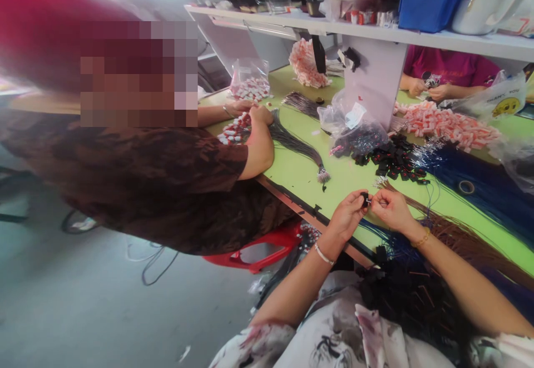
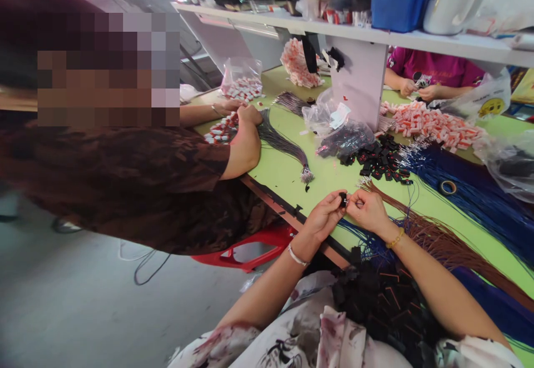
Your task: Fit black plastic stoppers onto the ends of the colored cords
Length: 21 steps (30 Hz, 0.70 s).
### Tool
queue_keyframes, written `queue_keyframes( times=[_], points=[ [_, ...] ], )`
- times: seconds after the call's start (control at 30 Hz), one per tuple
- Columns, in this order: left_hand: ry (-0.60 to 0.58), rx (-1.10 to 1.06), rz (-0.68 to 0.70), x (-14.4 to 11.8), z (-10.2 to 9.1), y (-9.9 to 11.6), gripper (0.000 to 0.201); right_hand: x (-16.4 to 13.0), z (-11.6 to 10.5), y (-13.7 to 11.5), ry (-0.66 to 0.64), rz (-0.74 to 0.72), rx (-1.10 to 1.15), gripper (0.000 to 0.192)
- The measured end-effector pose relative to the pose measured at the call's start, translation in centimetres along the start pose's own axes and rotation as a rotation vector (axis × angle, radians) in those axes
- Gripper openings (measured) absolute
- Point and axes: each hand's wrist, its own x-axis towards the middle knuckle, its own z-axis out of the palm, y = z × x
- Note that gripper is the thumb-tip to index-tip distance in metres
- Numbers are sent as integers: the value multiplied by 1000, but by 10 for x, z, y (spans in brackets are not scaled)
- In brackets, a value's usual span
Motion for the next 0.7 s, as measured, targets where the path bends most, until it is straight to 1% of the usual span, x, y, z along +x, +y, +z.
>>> queue_keyframes(
  times=[0.13, 0.27, 0.33, 0.4, 0.53, 0.63, 0.7],
  points=[
    [50, 42, 28, -1, 3, -4, 31, 0, -1, -1, 0, -14, 30, 16],
    [83, 35, 40, 2, 5, -8, 29, -1, -4, -5, -13, -166, -112, 13],
    [91, 19, 32, 3, 7, -7, 28, -1, -6, -6, -17, -213, -154, 12],
    [95, 43, 40, 3, 10, -5, 29, 1, -5, -5, -18, -179, -94, 13],
    [95, 183, 100, 1, 15, -3, 31, 4, -2, 2, -40, -18, 136, 17],
    [105, 243, 178, 0, 16, -3, 31, 3, -1, 3, -30, -2, 119, 17],
    [108, 231, 192, 0, 15, -2, 32, 2, -2, 1, -51, -22, 102, 16]
  ],
)
